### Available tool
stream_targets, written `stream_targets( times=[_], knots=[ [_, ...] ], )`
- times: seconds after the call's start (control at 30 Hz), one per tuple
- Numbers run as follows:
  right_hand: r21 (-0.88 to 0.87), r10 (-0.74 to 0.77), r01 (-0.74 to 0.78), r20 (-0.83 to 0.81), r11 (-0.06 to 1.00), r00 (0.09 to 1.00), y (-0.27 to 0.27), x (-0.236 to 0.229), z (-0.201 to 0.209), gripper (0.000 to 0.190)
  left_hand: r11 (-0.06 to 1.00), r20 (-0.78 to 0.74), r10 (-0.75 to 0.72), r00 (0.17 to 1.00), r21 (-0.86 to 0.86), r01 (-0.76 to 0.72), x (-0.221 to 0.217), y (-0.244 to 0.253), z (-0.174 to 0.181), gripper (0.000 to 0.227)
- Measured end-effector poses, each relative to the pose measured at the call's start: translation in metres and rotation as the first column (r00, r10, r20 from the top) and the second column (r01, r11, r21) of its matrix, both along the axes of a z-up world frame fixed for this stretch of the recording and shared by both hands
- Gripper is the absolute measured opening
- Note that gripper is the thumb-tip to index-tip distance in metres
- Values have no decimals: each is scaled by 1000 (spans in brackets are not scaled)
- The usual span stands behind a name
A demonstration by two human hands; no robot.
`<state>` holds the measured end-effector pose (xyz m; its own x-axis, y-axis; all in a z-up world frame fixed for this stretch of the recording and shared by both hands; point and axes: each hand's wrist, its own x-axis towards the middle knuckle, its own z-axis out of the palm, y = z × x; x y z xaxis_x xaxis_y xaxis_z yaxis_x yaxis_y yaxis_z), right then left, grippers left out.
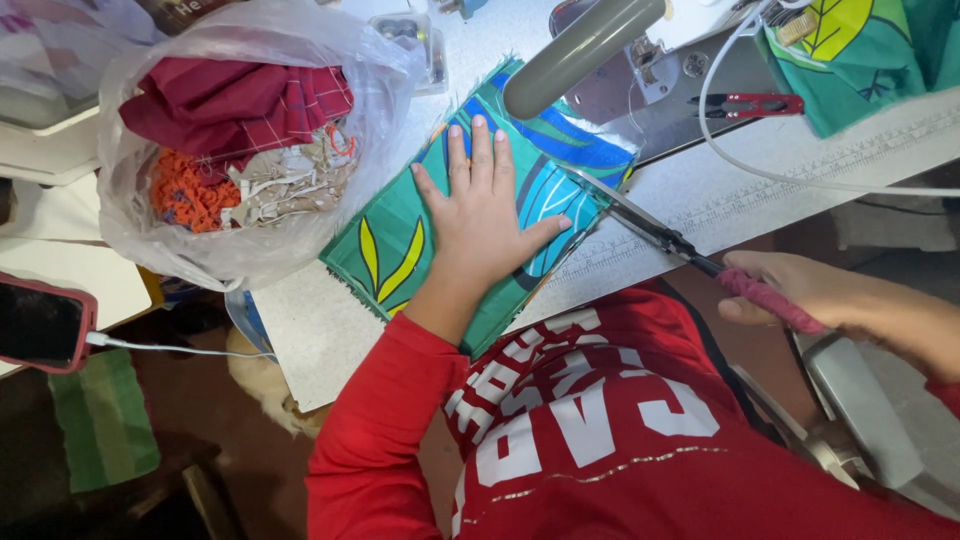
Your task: Cutting a piece of patterned fabric with scissors and organizing scraps into a plastic bag.
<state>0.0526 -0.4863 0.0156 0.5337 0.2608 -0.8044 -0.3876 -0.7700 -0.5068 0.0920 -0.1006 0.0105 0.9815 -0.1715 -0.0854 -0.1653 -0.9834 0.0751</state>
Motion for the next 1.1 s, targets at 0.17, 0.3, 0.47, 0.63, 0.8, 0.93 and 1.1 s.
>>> stream_targets(
  times=[0.17,0.3,0.47,0.63,0.8,0.93,1.1],
  knots=[
    [39,25,-25,-19,999,999,-13,-4,-18,43,1000,8,7,1000,-7,-7,-1,-1,-1,120],
    [-12,-13,13,-55,1000,998,-1,-9,-8,48,1000,-8,8,1000,-8,-8,-1,-1,3,119],
    [60,-9,9,-12,998,1000,2,-18,-19,46,1000,53,10,999,7,-10,-2,-1,-4,120],
    [72,-99,102,-37,992,994,24,-20,-5,44,1000,63,5,998,1,-5,-2,-1,-4,120],
    [115,-83,78,36,990,996,24,-21,-7,43,1000,36,6,999,-13,-5,-2,-1,-2,119],
    [50,-94,90,81,995,992,31,-20,7,47,1000,19,-1,1000,-17,2,-1,0,0,119],
    [77,-71,63,106,995,992,20,-21,-8,50,1000,-4,5,1000,-14,-5,-1,-1,2,119]
  ],
)
